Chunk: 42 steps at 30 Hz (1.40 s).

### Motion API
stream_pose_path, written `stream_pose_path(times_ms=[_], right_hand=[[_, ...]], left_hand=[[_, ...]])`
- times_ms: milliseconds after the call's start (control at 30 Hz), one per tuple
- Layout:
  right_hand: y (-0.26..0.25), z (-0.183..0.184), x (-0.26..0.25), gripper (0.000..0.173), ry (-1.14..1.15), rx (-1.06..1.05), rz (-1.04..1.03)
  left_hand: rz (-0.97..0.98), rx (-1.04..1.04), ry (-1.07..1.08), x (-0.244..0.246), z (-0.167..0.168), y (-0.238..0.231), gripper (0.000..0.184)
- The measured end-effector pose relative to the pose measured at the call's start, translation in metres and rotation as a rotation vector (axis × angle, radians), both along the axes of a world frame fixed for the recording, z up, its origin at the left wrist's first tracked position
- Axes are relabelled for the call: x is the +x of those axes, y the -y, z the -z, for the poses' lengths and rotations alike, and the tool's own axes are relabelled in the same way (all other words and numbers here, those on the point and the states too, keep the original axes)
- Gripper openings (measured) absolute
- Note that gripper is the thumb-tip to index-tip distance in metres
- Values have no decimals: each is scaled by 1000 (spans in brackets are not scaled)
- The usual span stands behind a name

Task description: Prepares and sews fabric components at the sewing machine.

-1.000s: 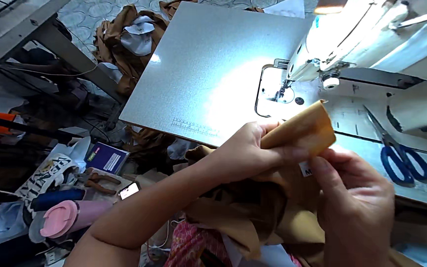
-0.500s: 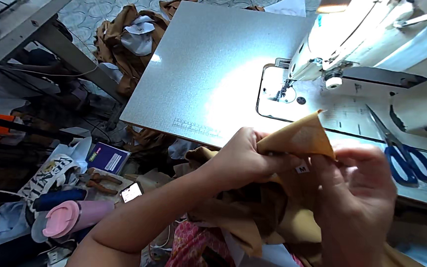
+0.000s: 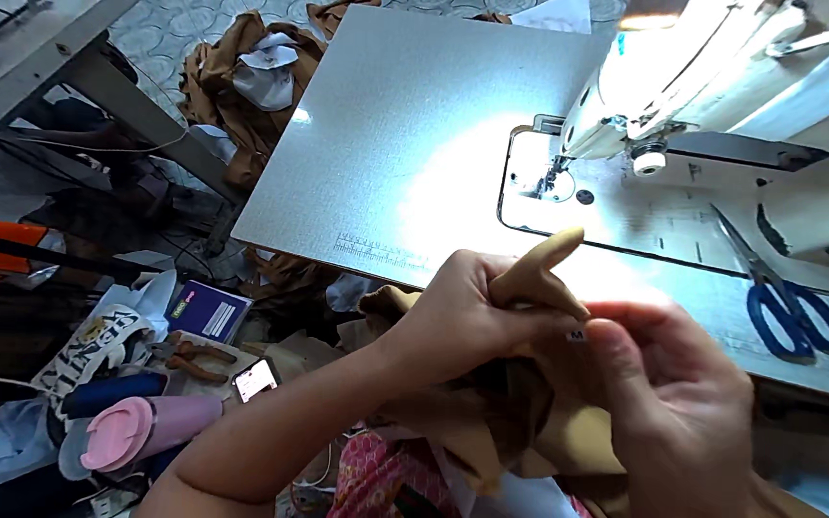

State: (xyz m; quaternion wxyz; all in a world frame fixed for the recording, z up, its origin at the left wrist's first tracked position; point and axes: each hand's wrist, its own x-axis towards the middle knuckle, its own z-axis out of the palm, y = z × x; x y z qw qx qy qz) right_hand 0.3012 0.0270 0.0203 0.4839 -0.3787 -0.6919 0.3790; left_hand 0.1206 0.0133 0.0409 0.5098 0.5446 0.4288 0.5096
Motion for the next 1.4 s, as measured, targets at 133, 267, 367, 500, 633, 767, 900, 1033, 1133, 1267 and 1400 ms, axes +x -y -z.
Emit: stream_pose_path(times_ms=[133,267,367,500,633,767,900,1033,1133,1267,1400], right_hand=[[3,1,-3,8,21,63,84],[5,2,-4,9,-35,-29,7],[5,3,-1,6,-109,-96,-67],[9,1,0,2,-216,-141,-165],[11,1,0,2,-267,-130,-155],[14,2,-1,6,-273,-72,-175],[17,1,1,10,-238,-31,-239],[4,7,10,12,-165,105,-225],[-1,10,12,16,-73,261,-146],[-2,14,8,16,-21,373,-56],[0,20,4,15,-29,448,-19]], left_hand=[[32,-71,-78,-4,-8,3,6],[3,-96,-69,-5,-9,2,11],[75,-235,96,-13,-15,-5,24],[75,-178,249,-30,-16,-26,9],[-37,-157,241,-30,-23,-36,20],[-6,-155,136,-28,-26,-41,19],[201,-153,138,-27,-25,-45,15],[453,-181,356,-23,-20,-37,15],[527,-99,187,-13,-18,-30,13],[522,-107,121,-10,-20,-26,18],[567,-223,153,-9,-22,-26,40]])
